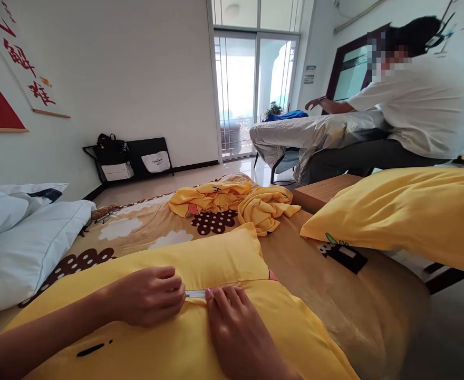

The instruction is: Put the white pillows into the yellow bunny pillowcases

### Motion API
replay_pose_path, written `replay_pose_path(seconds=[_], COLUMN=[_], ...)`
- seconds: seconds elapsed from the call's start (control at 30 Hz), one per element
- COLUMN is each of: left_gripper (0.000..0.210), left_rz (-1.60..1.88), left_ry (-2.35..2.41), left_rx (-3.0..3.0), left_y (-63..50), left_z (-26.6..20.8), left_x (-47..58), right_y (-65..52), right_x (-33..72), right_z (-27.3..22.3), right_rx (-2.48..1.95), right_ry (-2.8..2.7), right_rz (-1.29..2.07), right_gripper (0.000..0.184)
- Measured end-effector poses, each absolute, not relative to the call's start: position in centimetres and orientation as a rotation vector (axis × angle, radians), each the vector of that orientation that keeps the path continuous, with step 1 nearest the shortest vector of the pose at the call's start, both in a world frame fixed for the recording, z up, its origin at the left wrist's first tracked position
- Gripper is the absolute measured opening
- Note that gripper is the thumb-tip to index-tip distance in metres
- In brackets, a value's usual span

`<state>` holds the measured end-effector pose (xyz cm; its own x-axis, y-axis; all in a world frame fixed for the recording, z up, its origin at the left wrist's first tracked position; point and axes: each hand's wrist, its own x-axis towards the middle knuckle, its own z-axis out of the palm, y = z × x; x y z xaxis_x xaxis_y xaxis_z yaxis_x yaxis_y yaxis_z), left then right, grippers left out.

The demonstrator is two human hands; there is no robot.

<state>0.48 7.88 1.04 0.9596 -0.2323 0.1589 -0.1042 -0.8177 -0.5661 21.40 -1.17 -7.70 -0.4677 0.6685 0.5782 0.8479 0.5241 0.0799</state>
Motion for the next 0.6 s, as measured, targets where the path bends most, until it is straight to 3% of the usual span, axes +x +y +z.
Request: replay_pose_path(seconds=[0.4,0.6], left_gripper=[0.02,0.021], left_rz=[-0.381,-0.401], left_ry=[-0.244,-0.26], left_rx=[-2.506,-2.489], left_y=[4.5,4.0], left_z=[1.0,0.8], left_x=[-12.1,-12.9], right_y=[0.0,2.2], right_x=[21.5,13.4], right_z=[-6.9,-2.3], right_rx=[-1.168,-1.022], right_ry=[-2.306,-2.469], right_rz=[-0.537,-0.017], right_gripper=[0.034,0.037])
